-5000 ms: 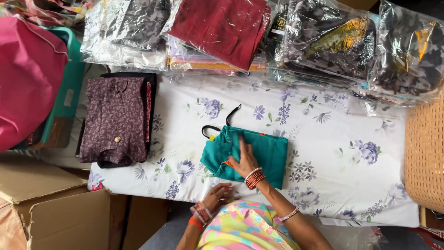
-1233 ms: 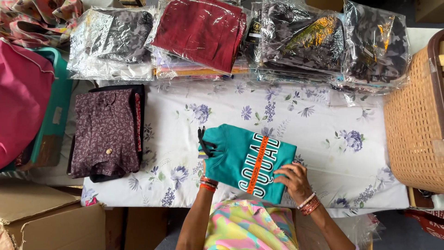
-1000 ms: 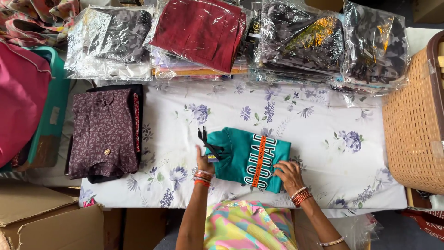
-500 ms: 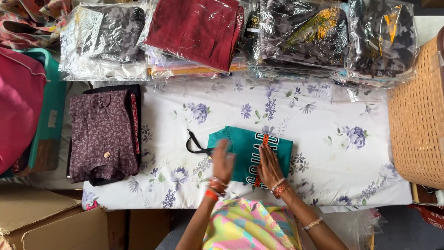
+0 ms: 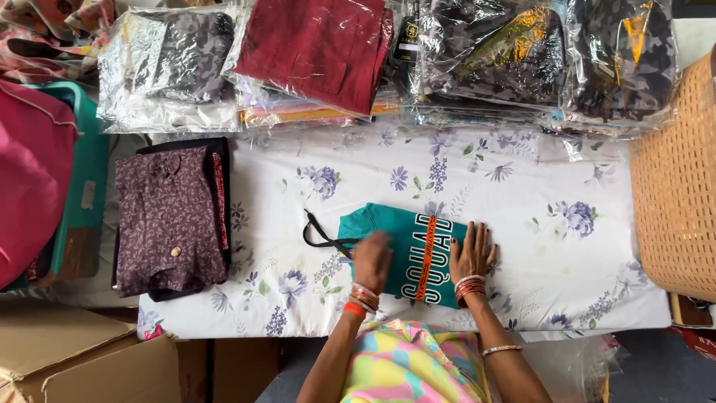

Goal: Folding and organizing various garments on a table in a sorting facility.

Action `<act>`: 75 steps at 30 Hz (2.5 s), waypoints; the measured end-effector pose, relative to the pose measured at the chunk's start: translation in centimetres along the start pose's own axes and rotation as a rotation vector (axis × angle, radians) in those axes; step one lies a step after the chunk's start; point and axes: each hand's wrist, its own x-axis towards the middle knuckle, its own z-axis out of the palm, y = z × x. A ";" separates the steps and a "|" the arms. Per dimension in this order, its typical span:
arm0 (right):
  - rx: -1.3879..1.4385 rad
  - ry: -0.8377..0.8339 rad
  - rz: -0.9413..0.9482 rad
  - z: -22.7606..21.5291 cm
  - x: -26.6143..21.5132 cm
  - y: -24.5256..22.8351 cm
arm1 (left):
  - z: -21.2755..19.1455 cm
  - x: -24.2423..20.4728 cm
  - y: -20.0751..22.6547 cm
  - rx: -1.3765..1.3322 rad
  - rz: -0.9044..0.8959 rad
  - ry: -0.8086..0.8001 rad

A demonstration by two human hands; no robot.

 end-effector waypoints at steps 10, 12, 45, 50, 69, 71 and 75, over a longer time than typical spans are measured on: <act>0.025 -0.005 -0.020 0.5 -0.2 0.7 | -9.1 4.3 -3.9 -0.128 -0.974 0.233; 0.027 -0.006 -0.022 0.8 -0.2 1.0 | -8.8 5.0 -5.1 0.029 -0.993 0.177; 0.033 -0.297 -0.759 -0.8 -2.6 -8.0 | -3.2 0.5 -0.3 0.469 -0.003 -0.239; -0.134 -0.194 -0.577 -0.9 -2.1 -2.0 | -3.3 0.8 -0.3 0.485 0.011 -0.256; 0.891 -0.097 0.229 -0.7 -3.2 1.9 | -0.8 -9.6 1.4 -0.522 -0.459 -0.922; 0.952 -0.178 0.234 -1.8 -2.7 1.2 | 3.2 -10.6 -1.3 -0.506 0.092 -0.831; 0.943 -0.285 0.233 -2.7 -2.5 0.9 | 8.0 -9.1 0.8 -1.587 -0.710 -0.958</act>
